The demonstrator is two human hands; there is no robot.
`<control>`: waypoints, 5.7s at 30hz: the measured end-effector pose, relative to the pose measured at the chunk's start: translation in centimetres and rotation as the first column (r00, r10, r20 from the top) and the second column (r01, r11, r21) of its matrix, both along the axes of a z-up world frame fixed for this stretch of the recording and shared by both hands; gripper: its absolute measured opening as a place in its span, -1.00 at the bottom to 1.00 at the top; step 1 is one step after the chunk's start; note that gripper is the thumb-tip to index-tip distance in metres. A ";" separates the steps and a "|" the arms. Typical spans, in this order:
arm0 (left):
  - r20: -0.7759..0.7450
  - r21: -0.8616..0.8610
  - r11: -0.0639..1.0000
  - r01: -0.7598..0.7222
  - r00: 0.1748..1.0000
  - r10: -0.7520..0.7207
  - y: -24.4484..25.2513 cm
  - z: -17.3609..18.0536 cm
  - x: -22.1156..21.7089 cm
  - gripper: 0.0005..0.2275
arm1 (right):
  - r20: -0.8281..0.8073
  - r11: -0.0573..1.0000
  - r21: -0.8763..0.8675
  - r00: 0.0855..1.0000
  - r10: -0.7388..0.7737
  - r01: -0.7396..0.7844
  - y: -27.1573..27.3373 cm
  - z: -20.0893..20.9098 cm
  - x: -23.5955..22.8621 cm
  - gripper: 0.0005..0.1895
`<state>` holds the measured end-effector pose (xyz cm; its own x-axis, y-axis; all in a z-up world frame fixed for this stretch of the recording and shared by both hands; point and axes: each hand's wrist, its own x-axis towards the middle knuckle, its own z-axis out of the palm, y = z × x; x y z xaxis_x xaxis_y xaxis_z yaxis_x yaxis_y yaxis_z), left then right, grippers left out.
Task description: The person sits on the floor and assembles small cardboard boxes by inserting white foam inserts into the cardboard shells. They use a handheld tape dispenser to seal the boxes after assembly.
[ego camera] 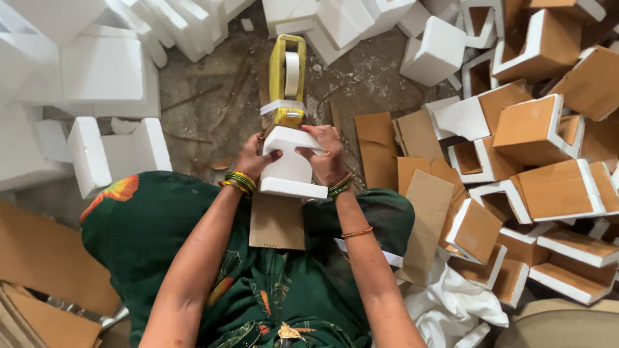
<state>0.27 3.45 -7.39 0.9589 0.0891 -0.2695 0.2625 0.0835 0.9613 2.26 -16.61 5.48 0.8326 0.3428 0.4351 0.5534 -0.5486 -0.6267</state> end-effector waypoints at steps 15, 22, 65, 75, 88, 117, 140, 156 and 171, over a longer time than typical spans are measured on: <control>-0.026 0.107 0.994 0.034 0.999 -0.031 -0.7 -2.4 -0.3 -0.44 | 0.021 0.993 -0.115 0.999 0.030 -0.027 -0.4 -1.8 0.4 -0.40; -0.498 0.180 0.974 0.136 0.867 -0.029 0.6 -2.0 -1.1 -0.26 | 0.119 0.992 -0.125 0.992 0.047 -0.032 0.2 -6.6 2.6 -0.43; 0.160 0.933 0.357 0.042 0.840 -0.518 -2.6 9.6 -7.6 -0.69 | 0.257 0.751 -0.375 0.839 -0.479 0.544 -26.9 2.2 6.6 -0.72; 0.400 0.742 0.671 -0.015 0.813 -0.423 -1.6 10.0 -8.1 -0.62 | 0.467 0.924 0.304 0.808 -0.358 0.233 -11.2 14.1 -5.0 -0.51; 0.399 -0.402 0.915 0.019 0.904 0.156 -2.5 6.2 -7.8 -0.54 | 0.017 0.952 -0.305 0.999 0.035 -0.028 -1.5 0.8 -13.0 -0.39; 0.365 -0.153 0.949 -0.276 0.876 0.314 -4.1 6.4 -8.4 -0.26 | -0.555 0.721 -0.563 0.831 0.033 -0.404 2.5 -8.4 -1.0 -0.55; 0.144 0.517 0.848 -0.116 0.988 0.047 0.8 -6.6 1.9 -0.41 | -0.556 0.856 -0.509 0.792 -0.252 -0.086 1.3 -12.1 0.6 -0.64; -0.364 0.573 0.726 0.380 0.912 -0.191 0.8 -6.3 3.8 0.12 | -0.528 0.942 -0.005 0.799 -0.288 0.336 -3.3 -16.7 2.5 -0.50; -0.101 0.469 0.879 -0.086 0.984 0.150 -0.5 -4.3 2.5 -0.37 | -0.597 0.949 0.162 0.792 -0.125 0.272 -3.9 -16.9 2.0 -0.67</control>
<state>2.81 2.93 -11.70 0.8927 0.3438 -0.2913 0.4036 -0.3227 0.8562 4.27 -20.55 -11.39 0.9905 0.0942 -0.0998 -0.0531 -0.4077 -0.9116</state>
